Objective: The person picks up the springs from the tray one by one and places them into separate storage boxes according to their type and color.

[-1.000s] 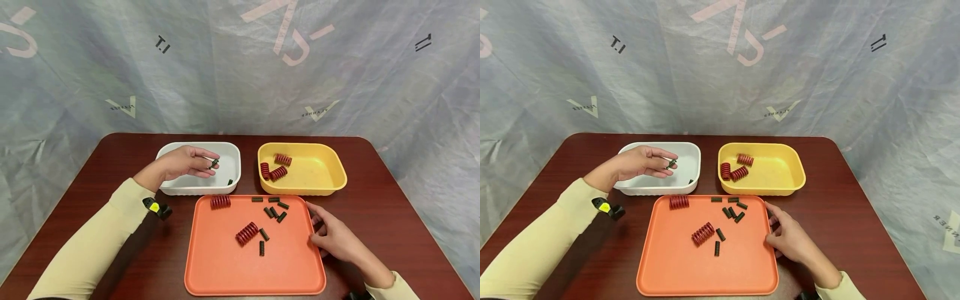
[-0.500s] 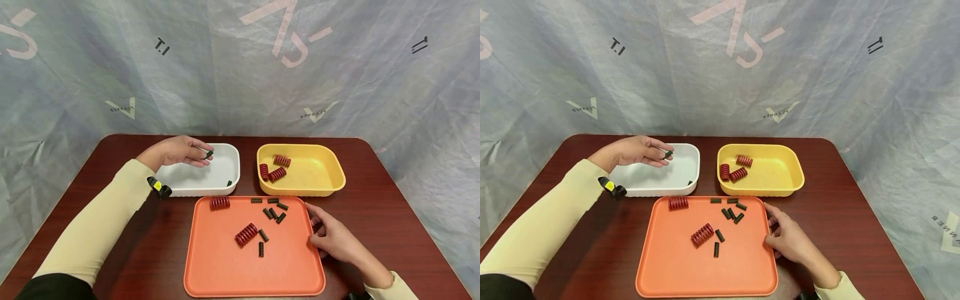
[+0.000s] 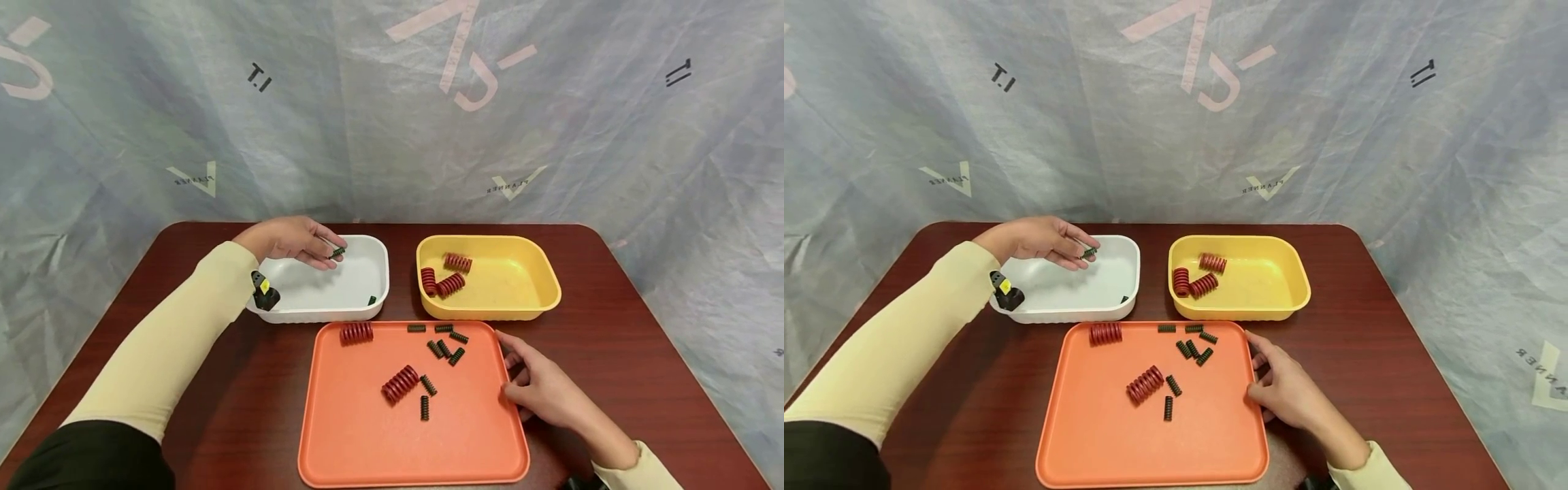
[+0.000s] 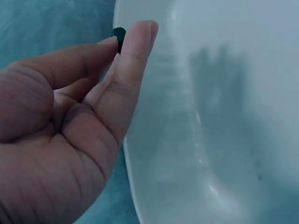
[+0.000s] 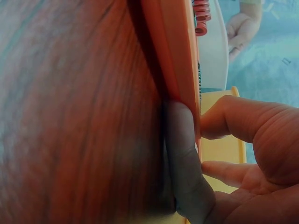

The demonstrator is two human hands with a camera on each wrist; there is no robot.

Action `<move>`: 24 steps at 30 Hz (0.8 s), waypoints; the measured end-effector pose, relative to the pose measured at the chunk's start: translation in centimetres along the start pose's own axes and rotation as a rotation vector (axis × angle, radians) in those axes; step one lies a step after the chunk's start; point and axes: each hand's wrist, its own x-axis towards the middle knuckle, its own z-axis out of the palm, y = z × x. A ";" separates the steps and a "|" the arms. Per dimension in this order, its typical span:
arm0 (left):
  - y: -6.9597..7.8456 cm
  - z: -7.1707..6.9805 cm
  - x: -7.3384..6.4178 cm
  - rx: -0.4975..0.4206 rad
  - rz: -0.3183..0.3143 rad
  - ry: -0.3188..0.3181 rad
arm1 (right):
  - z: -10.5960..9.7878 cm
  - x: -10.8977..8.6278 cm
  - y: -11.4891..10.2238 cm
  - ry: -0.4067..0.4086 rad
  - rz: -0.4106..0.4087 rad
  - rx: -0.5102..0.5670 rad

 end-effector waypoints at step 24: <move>-2.3 -0.2 1.5 0.080 -0.113 0.017 | 0.1 0.2 -0.1 0.001 -0.014 -0.007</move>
